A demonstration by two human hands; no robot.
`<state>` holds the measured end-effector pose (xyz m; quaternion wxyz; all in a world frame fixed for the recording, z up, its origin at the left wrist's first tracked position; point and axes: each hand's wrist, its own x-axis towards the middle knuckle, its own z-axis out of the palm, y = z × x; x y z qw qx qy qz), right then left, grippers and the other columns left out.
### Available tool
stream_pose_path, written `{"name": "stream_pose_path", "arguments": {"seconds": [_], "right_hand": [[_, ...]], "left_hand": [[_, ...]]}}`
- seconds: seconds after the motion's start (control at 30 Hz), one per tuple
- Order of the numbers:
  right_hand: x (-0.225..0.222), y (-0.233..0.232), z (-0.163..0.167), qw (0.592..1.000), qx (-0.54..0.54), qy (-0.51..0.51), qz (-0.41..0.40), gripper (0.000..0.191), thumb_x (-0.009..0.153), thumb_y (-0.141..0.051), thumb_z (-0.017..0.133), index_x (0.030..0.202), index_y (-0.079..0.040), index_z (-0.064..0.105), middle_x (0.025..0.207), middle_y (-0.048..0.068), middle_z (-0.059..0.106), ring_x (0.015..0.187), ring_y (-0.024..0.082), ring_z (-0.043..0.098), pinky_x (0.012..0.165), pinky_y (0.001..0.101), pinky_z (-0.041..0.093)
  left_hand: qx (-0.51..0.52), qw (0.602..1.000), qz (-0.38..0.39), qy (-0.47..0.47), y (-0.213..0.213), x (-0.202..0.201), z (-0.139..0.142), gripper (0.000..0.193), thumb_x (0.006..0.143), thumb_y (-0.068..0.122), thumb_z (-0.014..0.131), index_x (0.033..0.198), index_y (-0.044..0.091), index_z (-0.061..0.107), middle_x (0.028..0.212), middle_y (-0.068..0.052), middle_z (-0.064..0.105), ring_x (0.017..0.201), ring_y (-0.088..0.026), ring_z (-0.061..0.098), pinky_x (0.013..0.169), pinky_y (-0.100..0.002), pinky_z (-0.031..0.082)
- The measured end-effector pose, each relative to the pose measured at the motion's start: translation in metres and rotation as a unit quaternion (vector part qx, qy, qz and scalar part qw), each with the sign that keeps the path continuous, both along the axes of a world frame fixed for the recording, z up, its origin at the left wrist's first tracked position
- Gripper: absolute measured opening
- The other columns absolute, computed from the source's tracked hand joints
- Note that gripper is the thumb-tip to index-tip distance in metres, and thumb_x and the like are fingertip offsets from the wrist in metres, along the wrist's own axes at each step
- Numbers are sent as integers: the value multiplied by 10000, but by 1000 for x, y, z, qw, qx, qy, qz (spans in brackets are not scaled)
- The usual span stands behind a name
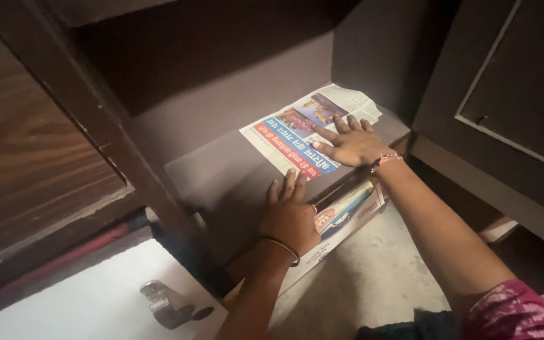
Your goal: The person removes books, notebooks and papers from a wooden cabinet's shelves and stacks them on the floor. They then wipe the empty shelves with a black cloth, handle and move newspapers, and continue wiping shelf surfaces while the stacked books remain on the floor.
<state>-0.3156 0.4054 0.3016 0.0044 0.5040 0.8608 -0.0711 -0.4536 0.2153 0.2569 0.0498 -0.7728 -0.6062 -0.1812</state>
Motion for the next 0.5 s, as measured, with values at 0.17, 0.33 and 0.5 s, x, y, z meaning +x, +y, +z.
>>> {"name": "stream_pose_path", "arguments": {"seconds": [0.17, 0.33, 0.5], "right_hand": [[2, 0, -2, 1000, 7, 0, 15, 819, 839, -847, 147, 1581, -508, 219, 1717, 19, 26, 1573, 335, -30, 1272, 518, -13], [-1, 3, -4, 1000, 11, 8, 7, 823, 832, -852, 146, 1573, -507, 236, 1721, -10, 32, 1584, 317, -22, 1271, 523, 2], [-3, 6, -5, 1000, 14, 4, -4, 829, 824, -855, 145, 1578, -518, 217, 1712, -1, 21, 1576, 315, -17, 1265, 526, 9]], "left_hand": [[-7, 1000, 6, 5, -2, 2, 3, 341, 866, 336, 651, 831, 37, 812, 1565, -293, 353, 1501, -414, 247, 1169, -640, 166], [-19, 1000, 4, 6, -5, 3, 9, 246, 809, 246, 676, 825, 43, 815, 1570, -307, 340, 1514, -415, 230, 1177, -637, 154], [-20, 1000, 2, -6, -5, 3, 10, 265, 807, 263, 687, 825, 29, 810, 1567, -308, 334, 1511, -413, 216, 1179, -641, 138]]}}
